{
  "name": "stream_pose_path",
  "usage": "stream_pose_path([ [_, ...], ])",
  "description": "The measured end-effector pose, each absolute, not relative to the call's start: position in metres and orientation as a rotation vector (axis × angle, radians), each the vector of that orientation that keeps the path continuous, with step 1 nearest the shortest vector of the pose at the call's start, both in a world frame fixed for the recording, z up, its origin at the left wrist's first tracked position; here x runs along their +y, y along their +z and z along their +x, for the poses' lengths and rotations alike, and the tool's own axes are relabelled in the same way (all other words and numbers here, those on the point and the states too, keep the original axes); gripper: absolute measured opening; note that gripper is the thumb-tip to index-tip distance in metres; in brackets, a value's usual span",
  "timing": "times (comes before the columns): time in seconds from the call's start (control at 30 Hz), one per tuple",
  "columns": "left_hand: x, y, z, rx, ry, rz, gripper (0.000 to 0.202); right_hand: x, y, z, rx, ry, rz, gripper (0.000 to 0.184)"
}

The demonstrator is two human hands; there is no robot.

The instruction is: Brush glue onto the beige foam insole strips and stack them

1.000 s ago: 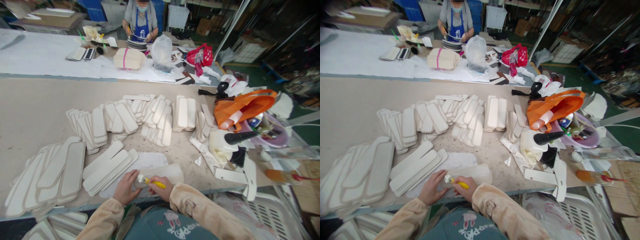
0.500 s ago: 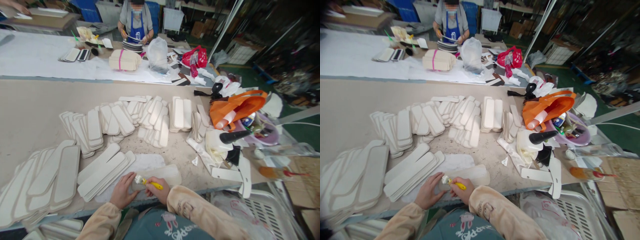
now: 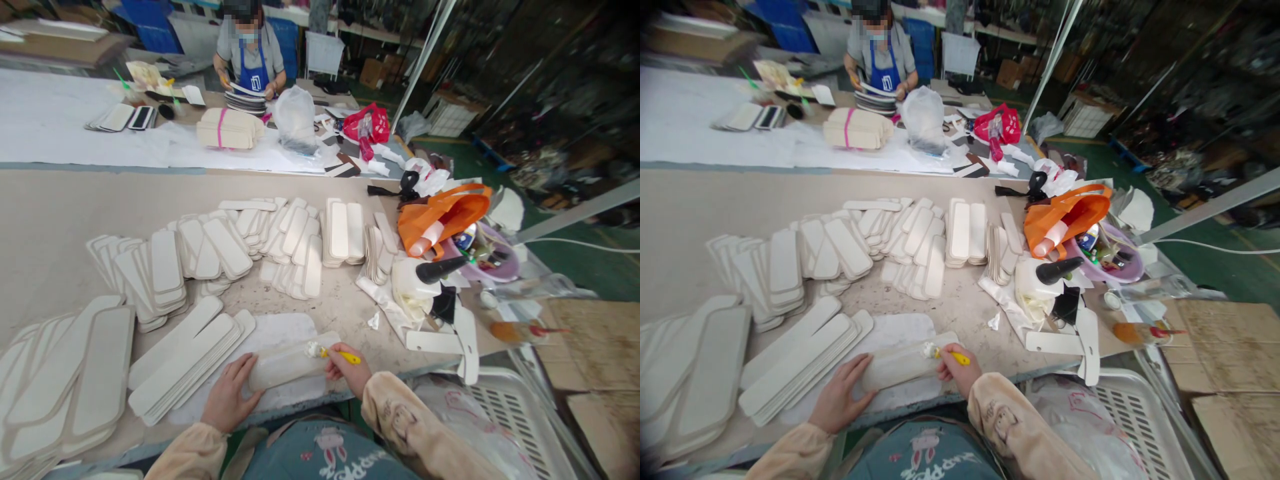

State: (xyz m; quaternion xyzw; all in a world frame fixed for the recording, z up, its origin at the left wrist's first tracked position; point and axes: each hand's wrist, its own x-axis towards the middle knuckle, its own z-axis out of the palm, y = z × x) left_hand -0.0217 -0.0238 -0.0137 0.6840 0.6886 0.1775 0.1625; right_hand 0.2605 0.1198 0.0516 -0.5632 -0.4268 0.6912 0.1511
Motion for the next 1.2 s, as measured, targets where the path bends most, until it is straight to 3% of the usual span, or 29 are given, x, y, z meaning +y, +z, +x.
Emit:
stream_pose_path([
  [0.17,-0.024,-0.013,-0.021,1.967,0.516,1.960,0.062,0.123,0.057,0.291,-1.311,1.828,-1.618,0.040],
  [0.3,-0.023,-0.009,-0.020,1.971,0.505,1.959,0.062,0.103,0.053,0.267,-1.337,2.065,-1.433,0.041],
  [0.47,-0.022,-0.005,-0.018,1.968,0.485,1.966,0.062,0.077,0.043,0.216,-1.496,2.294,-1.147,0.026],
  [0.6,-0.022,-0.005,-0.018,1.971,0.471,1.977,0.061,0.077,0.039,0.208,-1.636,2.275,-1.128,0.018],
  [1.0,-0.024,-0.010,-0.021,1.968,0.461,1.983,0.063,0.119,0.050,0.322,-1.471,1.880,-1.501,0.039],
  [1.2,-0.026,-0.012,-0.022,1.977,0.494,1.999,0.066,0.107,0.053,0.291,-1.417,1.965,-1.431,0.044],
])
